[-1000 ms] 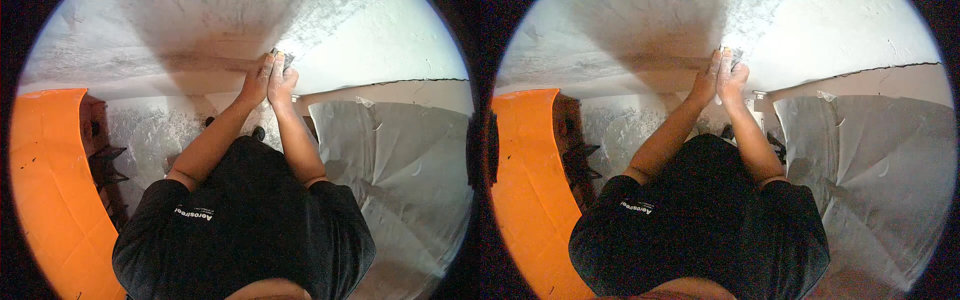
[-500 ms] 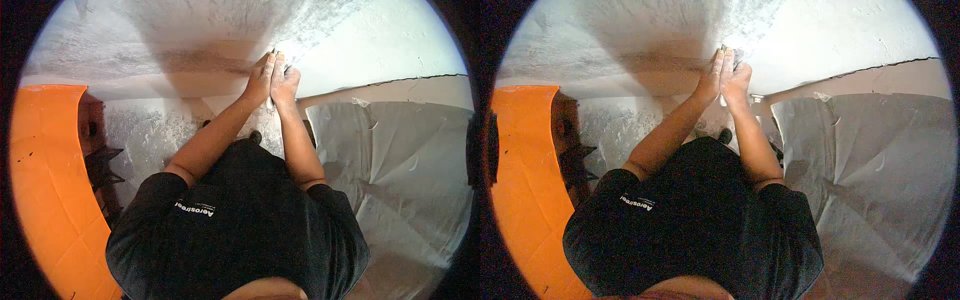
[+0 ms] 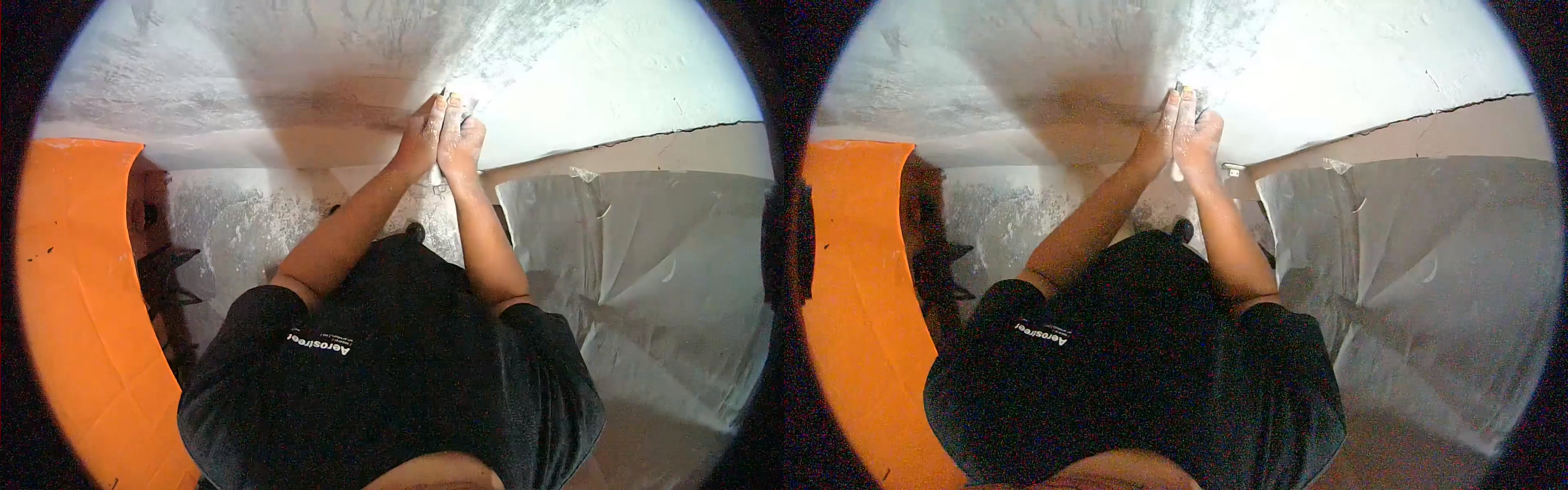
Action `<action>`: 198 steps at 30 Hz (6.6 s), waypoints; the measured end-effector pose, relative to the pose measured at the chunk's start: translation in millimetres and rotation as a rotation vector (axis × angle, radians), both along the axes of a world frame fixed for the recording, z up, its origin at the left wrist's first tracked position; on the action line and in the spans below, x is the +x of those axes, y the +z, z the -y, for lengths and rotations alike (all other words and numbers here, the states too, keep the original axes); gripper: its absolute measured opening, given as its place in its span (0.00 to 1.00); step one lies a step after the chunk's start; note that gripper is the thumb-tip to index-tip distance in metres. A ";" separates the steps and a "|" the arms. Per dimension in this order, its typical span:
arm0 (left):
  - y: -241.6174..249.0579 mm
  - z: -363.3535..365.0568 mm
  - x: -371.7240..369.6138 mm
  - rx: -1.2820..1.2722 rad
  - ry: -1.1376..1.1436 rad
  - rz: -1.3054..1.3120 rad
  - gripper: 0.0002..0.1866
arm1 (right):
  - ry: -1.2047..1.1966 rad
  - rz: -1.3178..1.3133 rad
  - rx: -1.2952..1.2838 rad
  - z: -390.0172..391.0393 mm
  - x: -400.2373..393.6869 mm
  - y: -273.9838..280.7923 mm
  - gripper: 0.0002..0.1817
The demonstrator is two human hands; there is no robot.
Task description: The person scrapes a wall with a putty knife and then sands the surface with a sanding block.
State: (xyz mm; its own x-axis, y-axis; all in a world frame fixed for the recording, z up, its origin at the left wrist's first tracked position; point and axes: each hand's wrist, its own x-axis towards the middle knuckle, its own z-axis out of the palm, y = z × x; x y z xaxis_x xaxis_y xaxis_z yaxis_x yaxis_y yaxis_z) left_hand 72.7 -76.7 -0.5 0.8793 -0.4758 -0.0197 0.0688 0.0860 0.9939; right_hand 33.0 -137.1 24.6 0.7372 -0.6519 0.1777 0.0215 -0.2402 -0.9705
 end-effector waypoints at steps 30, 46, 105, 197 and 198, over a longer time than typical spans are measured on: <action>12.4 -13.9 2.3 0.055 -0.127 0.106 0.27 | -0.058 0.037 -0.032 -1.3 3.7 -11.5 0.24; 6.3 -11.1 4.1 0.074 -0.124 0.044 0.28 | -0.046 0.005 -0.023 0.1 4.8 -15.5 0.25; 28.9 -16.4 -1.6 0.205 -0.055 0.273 0.29 | 0.076 0.092 0.099 1.2 3.7 -14.3 0.23; 2.2 -26.6 7.6 -0.153 0.088 -0.152 0.21 | 0.098 -0.015 0.025 -28.6 5.5 -14.8 0.17; 1.9 -26.2 12.2 -0.213 0.034 -0.123 0.21 | 0.099 0.041 0.028 -27.5 8.2 -13.6 0.17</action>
